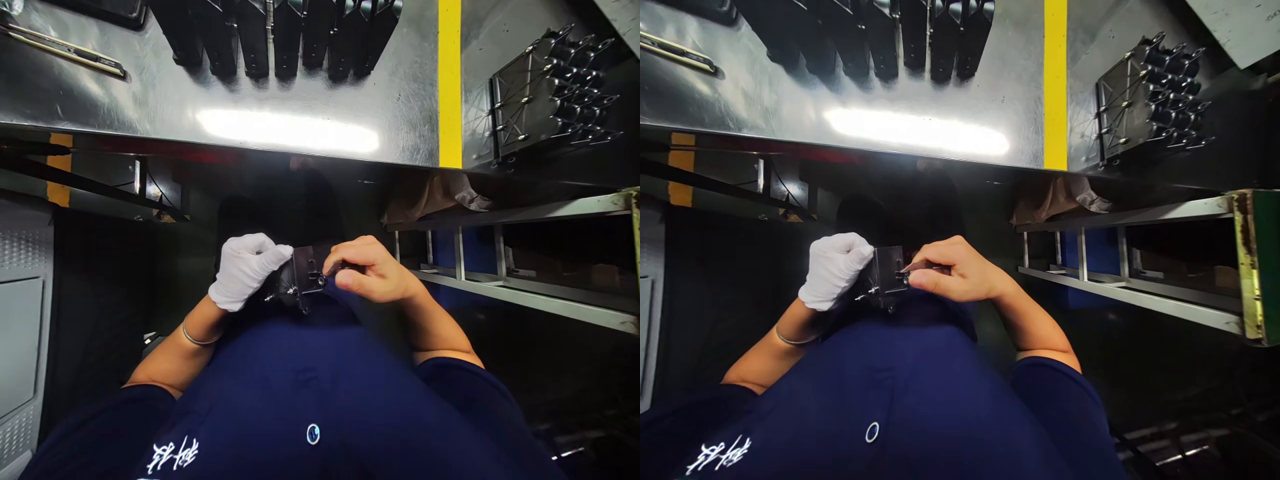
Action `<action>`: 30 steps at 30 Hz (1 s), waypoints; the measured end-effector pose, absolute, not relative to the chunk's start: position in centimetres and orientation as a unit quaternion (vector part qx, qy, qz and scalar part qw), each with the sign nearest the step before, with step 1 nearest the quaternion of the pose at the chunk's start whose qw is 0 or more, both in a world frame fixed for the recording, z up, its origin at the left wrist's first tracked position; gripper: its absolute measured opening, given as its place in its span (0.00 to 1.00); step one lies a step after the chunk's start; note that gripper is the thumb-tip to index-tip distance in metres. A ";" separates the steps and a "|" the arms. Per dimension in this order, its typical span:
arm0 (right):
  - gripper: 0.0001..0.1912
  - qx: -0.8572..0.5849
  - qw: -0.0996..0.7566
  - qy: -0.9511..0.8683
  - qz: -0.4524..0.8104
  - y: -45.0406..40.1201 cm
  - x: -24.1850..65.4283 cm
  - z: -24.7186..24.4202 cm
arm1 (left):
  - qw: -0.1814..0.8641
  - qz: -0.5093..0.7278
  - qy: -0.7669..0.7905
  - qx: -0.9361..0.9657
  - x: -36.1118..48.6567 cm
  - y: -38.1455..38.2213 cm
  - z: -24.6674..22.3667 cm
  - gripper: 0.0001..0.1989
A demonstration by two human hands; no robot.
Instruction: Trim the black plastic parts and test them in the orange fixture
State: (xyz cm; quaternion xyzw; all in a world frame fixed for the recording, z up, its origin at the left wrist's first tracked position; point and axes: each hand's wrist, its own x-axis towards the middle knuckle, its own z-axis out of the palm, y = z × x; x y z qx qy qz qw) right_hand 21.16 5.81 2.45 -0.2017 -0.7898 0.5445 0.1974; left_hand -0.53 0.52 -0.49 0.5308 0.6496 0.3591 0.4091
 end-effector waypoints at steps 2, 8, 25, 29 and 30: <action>0.21 -0.211 0.192 -0.830 0.478 5.6 20.9 2.5 | 0.405 0.357 0.653 0.531 -0.6 0.5 -0.5 0.28; 0.23 -0.199 0.181 -0.859 0.435 5.2 20.3 2.5 | 0.413 0.347 0.653 0.532 -0.6 0.4 -0.7 0.28; 0.27 -0.276 0.225 -0.911 0.208 4.4 19.6 1.5 | 0.457 0.358 0.696 0.422 0.0 0.4 -0.7 0.26; 0.28 -0.292 0.244 -0.907 0.179 4.5 19.6 1.1 | 0.463 0.349 0.698 0.421 0.2 0.6 -0.7 0.26; 0.29 -0.300 0.243 -0.906 0.173 4.5 19.6 1.0 | 0.463 0.347 0.698 0.422 0.2 0.7 -0.7 0.26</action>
